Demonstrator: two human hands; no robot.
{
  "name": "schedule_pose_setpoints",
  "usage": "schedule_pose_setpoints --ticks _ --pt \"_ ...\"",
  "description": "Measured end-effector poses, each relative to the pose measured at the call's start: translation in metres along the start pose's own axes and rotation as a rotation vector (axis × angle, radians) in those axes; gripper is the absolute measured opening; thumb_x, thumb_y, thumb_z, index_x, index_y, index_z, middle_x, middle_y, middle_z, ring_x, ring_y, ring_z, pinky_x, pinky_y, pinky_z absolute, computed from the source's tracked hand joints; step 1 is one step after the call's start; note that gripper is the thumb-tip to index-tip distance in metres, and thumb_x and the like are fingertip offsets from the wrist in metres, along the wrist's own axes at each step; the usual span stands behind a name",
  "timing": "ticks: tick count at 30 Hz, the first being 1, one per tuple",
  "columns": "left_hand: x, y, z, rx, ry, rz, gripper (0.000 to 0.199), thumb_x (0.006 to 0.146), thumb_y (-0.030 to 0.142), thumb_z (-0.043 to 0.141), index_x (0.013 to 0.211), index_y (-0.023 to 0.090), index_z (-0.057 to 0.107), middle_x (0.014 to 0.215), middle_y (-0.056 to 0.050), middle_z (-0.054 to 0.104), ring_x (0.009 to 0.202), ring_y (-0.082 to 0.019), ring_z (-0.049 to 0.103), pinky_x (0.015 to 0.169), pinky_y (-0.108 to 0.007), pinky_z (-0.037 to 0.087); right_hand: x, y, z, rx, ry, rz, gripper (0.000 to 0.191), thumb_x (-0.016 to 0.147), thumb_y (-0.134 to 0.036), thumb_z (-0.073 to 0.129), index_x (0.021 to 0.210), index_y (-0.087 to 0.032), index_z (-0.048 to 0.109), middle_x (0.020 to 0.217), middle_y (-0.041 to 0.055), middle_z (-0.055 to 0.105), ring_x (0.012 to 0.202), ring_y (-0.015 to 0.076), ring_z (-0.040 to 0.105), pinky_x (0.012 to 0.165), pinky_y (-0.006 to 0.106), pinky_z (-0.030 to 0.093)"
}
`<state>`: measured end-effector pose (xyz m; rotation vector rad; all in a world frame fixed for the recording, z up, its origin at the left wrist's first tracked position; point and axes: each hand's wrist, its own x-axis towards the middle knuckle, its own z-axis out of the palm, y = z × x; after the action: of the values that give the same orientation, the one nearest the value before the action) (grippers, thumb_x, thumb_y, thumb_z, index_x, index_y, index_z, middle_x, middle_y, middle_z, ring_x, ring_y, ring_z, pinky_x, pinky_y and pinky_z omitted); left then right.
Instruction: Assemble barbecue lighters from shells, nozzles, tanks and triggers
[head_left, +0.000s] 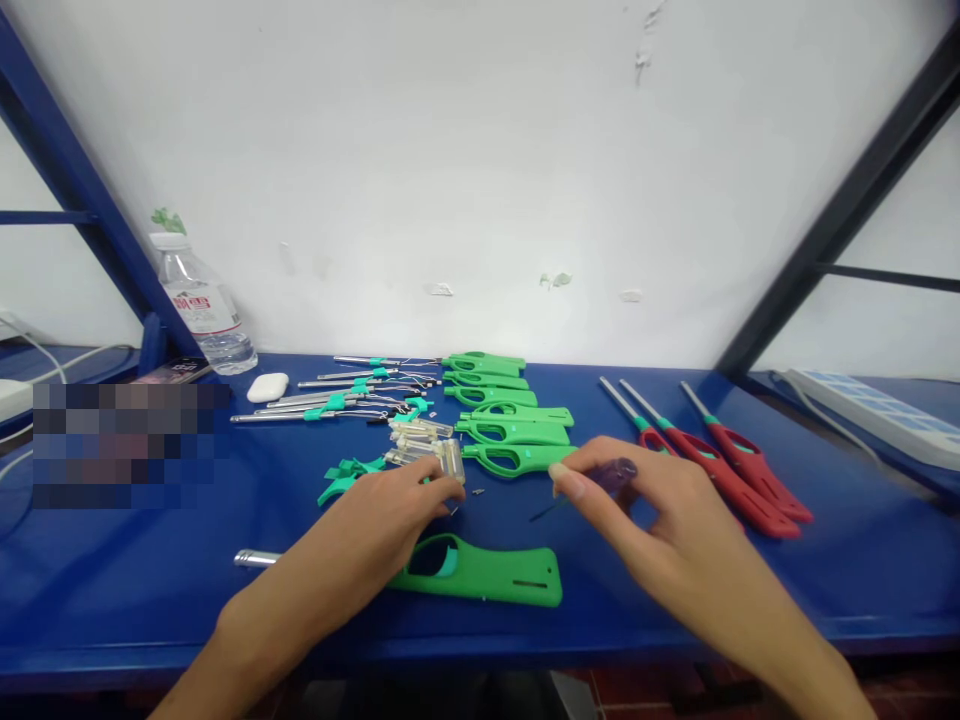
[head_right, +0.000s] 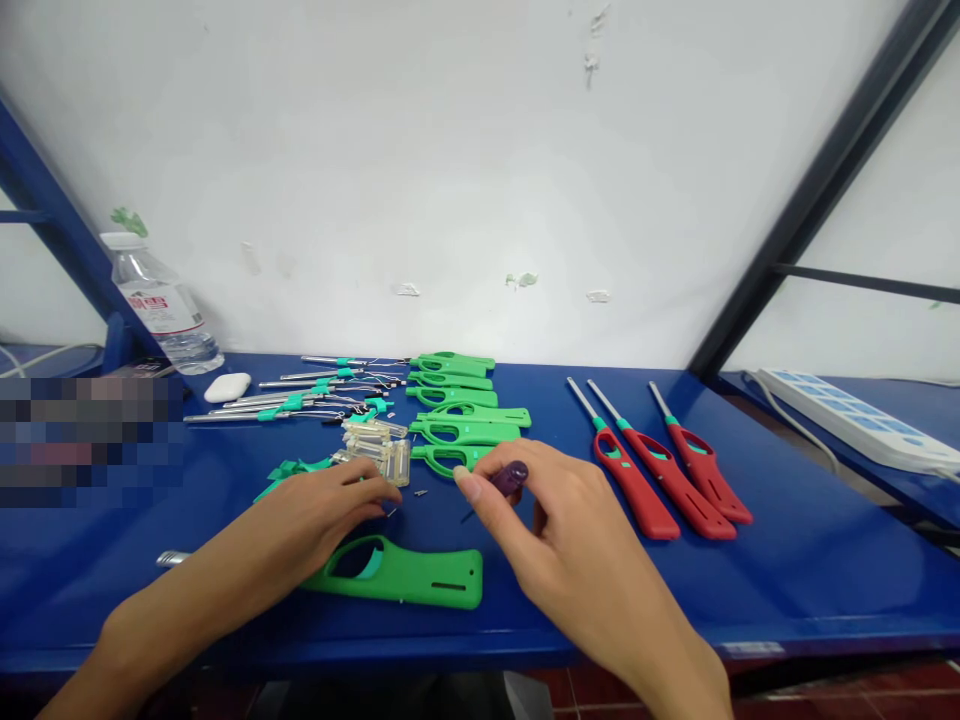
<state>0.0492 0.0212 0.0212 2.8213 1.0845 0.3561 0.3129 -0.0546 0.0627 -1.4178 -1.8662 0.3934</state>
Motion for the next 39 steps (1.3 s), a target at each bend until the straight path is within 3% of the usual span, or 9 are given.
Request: schedule_pose_setpoints --ticks 5,15,24,29,39 --pt "-0.001 -0.006 -0.003 0.025 -0.037 -0.022 0.045 0.100 0.002 0.046 0.123 0.030 0.074 0.116 -0.005 0.071 0.088 -0.020 0.075 0.074 -0.028 0.054 0.000 0.001 0.000 -0.002 0.019 -0.035 0.028 0.107 -0.049 0.059 0.094 -0.028 0.072 0.089 -0.0057 0.074 0.080 0.0150 0.068 0.074 0.028 0.047" --pt "0.004 -0.008 0.009 0.016 -0.023 0.013 0.025 0.104 0.010 0.053 0.107 0.028 0.070 0.104 -0.002 0.067 0.081 -0.021 0.071 0.067 -0.031 0.046 0.002 0.000 0.003 -0.023 0.026 -0.071 0.025 0.107 -0.045 0.060 0.093 -0.029 0.073 0.086 -0.0072 0.075 0.076 0.0135 0.068 0.071 0.027 0.047" --pt "0.003 -0.010 0.016 -0.010 0.008 0.020 0.018 0.104 0.011 0.052 0.100 0.025 0.061 0.101 -0.002 0.067 0.081 -0.022 0.069 0.068 -0.031 0.042 0.002 0.002 0.007 -0.004 0.009 -0.061 0.024 0.107 -0.047 0.060 0.095 -0.029 0.071 0.087 -0.0072 0.074 0.078 0.0137 0.067 0.070 0.028 0.047" --pt "0.001 -0.011 0.015 -0.024 0.027 0.014 0.017 0.106 0.012 0.051 0.099 0.025 0.059 0.096 -0.001 0.067 0.077 -0.022 0.066 0.066 -0.032 0.036 0.002 -0.001 0.007 0.033 -0.005 -0.057 0.019 0.105 -0.043 0.063 0.092 -0.029 0.067 0.078 -0.0091 0.067 0.068 0.0118 0.061 0.062 0.026 0.044" --pt "-0.004 0.016 -0.006 -0.123 0.098 0.022 0.015 0.112 0.018 0.043 0.108 0.029 0.053 0.100 0.005 0.064 0.079 -0.018 0.063 0.068 -0.030 0.036 -0.001 -0.009 0.012 0.118 0.195 -0.143 0.013 0.103 -0.037 0.068 0.092 -0.030 0.068 0.082 -0.0079 0.071 0.069 0.0106 0.065 0.058 0.020 0.048"
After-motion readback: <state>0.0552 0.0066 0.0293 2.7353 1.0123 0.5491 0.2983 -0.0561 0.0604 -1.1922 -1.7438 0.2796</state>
